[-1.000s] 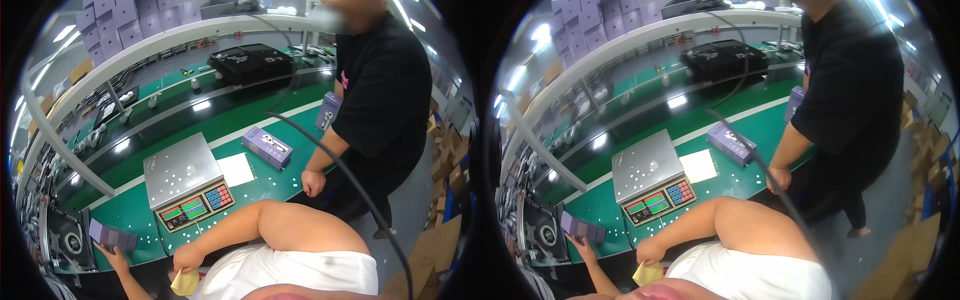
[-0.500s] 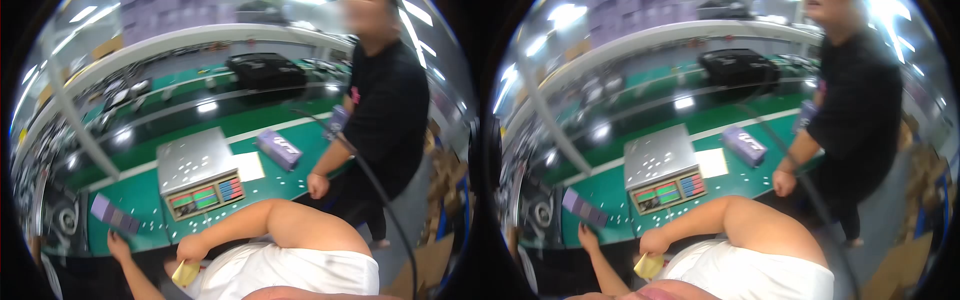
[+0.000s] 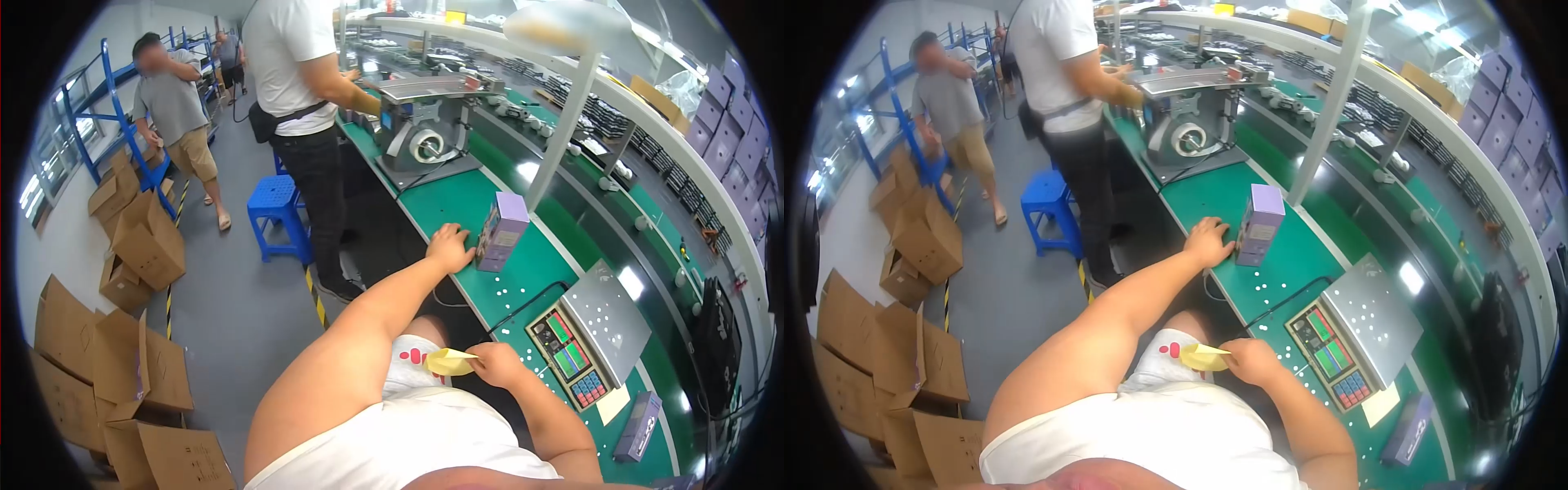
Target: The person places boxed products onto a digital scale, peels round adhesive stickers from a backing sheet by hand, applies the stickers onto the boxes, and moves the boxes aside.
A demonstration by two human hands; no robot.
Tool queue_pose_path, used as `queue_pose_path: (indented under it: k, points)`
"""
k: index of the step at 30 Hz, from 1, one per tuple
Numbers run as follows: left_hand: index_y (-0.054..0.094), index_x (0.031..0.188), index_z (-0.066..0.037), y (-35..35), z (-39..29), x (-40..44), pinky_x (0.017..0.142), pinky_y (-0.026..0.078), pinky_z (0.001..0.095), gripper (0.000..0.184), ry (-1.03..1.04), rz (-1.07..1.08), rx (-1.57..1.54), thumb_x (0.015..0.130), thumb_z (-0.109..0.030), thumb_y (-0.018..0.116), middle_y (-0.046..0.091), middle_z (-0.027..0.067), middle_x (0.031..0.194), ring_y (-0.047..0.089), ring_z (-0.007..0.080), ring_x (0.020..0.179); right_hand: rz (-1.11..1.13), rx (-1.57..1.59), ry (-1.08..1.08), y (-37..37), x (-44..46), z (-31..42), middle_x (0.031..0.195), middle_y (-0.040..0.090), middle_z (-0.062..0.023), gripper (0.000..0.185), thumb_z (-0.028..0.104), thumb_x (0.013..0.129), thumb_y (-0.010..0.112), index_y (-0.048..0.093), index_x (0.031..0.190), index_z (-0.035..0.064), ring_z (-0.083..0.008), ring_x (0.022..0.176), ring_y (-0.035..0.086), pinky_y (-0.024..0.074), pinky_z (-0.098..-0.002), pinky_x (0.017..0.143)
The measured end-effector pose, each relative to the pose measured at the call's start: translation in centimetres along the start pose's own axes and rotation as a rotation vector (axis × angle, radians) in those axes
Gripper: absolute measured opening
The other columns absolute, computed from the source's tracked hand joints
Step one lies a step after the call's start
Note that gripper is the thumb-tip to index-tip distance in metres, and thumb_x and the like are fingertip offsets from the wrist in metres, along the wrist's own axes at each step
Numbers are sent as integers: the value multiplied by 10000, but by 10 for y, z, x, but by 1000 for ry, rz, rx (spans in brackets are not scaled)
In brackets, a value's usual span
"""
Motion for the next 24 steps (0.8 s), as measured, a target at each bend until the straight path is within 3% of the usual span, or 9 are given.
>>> queue_pose_path:
  k: [8,11,15,24]
  points:
    - [443,1555,-118,27,5,-2,1254,170,553,708,-73,236,203,987,-536,509,327,199,1645,231,377,1558,10,-22,-5,-3,-8,5,880,738,-128,164,151,855,690,759,994,98,-346,828,708,571,-444,724]
    - [407,1576,-125,31,2,-1,1257,166,552,714,-82,281,226,999,-539,479,291,195,1665,216,373,1564,46,-38,-26,4,-9,8,908,746,-119,176,159,856,664,754,999,110,-341,849,712,572,-451,750]
    - [379,1592,-131,31,4,-1,1258,164,548,709,-101,313,256,1014,-535,451,268,190,1677,207,371,1568,18,-82,-61,6,-15,9,843,738,-94,147,118,812,706,752,952,121,-306,811,720,575,-433,695]
    - [334,1617,-137,37,-2,1,1265,136,540,705,-120,356,301,1038,-532,412,220,181,1701,175,370,1577,84,-74,-59,13,-25,6,878,739,-81,130,164,860,640,737,940,132,-311,848,721,573,-459,737]
Point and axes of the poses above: each hand's wrist, its own x-axis towards the middle knuckle, its own y-axis out of the palm, z = x × y, the point moved 10 cm from there along x, towards the middle knuckle
